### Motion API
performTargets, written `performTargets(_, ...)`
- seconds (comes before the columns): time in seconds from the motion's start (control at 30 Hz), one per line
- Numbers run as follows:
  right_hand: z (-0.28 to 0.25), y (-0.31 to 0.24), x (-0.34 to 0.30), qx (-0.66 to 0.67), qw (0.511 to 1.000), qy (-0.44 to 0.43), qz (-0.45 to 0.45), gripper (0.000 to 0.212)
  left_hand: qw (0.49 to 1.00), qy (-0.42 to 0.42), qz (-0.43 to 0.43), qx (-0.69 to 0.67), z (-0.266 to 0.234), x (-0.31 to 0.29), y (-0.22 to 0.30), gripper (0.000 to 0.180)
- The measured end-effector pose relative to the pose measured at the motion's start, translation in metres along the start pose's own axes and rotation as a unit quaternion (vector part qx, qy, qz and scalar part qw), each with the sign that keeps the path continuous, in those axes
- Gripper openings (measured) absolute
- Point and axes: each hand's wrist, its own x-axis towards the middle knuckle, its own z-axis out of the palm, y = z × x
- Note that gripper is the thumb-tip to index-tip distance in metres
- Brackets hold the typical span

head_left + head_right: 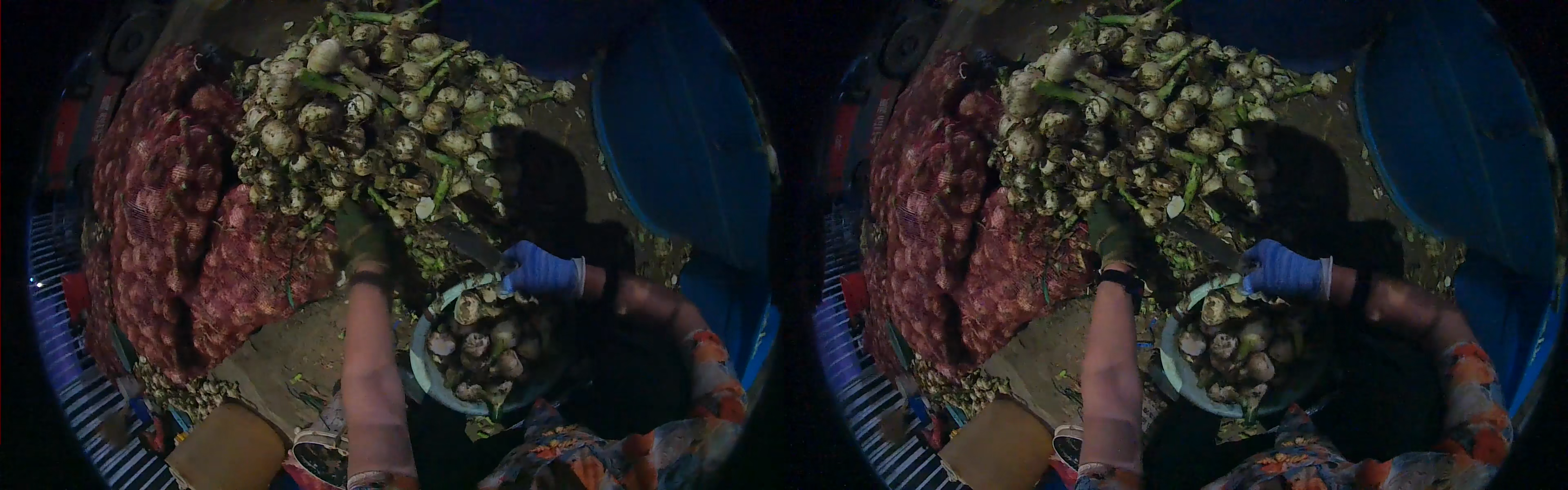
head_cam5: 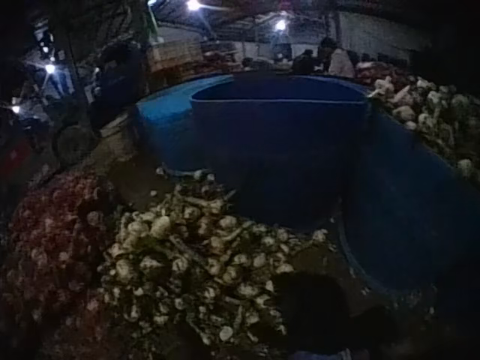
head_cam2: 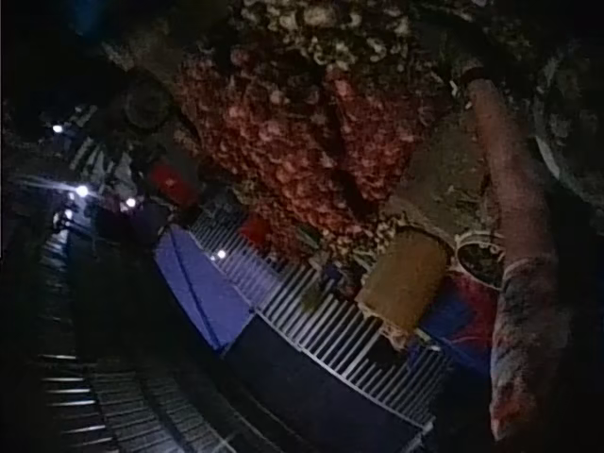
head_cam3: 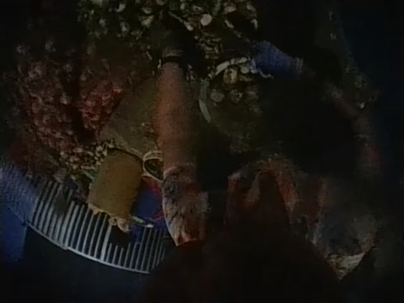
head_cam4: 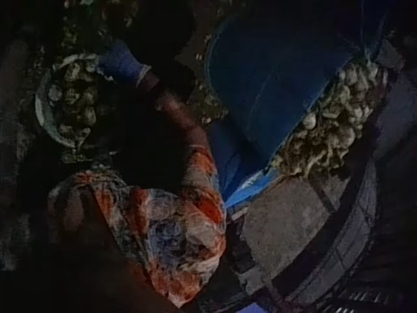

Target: Trimming the roots and stalks of garlic bulbs using a cleaver.

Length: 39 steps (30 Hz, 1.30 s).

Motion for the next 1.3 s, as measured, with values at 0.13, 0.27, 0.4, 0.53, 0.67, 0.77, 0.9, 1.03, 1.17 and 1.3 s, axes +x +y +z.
performTargets(0.13,-0.025,0.015,-0.012,-0.030,0.998,0.047,0.027,0.025,0.899,-0.097,-0.078,-0.421,-0.032,-0.024,0.073,0.056)
performTargets(0.27,-0.012,0.003,-0.004,-0.032,0.999,0.038,0.019,0.027,0.823,-0.103,-0.075,-0.553,-0.061,-0.054,0.042,0.053)
performTargets(0.4,-0.037,0.013,-0.012,-0.096,0.992,0.066,-0.040,0.028,0.817,-0.136,-0.160,-0.538,-0.140,-0.100,0.021,0.050)
performTargets(0.53,-0.025,0.041,-0.003,-0.084,0.992,0.067,-0.066,0.027,0.849,-0.073,-0.243,-0.464,-0.251,-0.164,-0.049,0.042)
performTargets(0.67,-0.013,0.032,0.003,0.018,0.994,0.099,-0.048,0.025,0.873,-0.062,-0.335,-0.349,-0.355,-0.250,-0.068,0.026)
performTargets(0.77,-0.009,0.018,0.004,0.032,0.995,0.066,-0.067,0.022,0.921,-0.237,-0.305,-0.047,-0.385,-0.293,-0.126,0.027)
performTargets(0.9,-0.014,0.019,0.009,-0.039,0.993,0.054,-0.100,0.026,0.992,-0.122,0.019,0.035,-0.322,-0.254,-0.101,0.033)
performTargets(1.03,-0.007,0.026,0.005,0.056,0.993,0.067,-0.082,0.027,0.988,-0.128,0.062,-0.064,-0.199,-0.146,-0.016,0.043)
performTargets(1.17,-0.013,0.013,-0.008,0.008,0.995,0.093,-0.028,0.028,0.919,-0.145,0.310,0.197,-0.102,-0.049,0.019,0.050)
performTargets(1.3,-0.017,-0.001,-0.011,0.024,0.997,0.073,-0.007,0.023,0.909,-0.142,0.225,0.321,-0.024,-0.008,0.016,0.058)
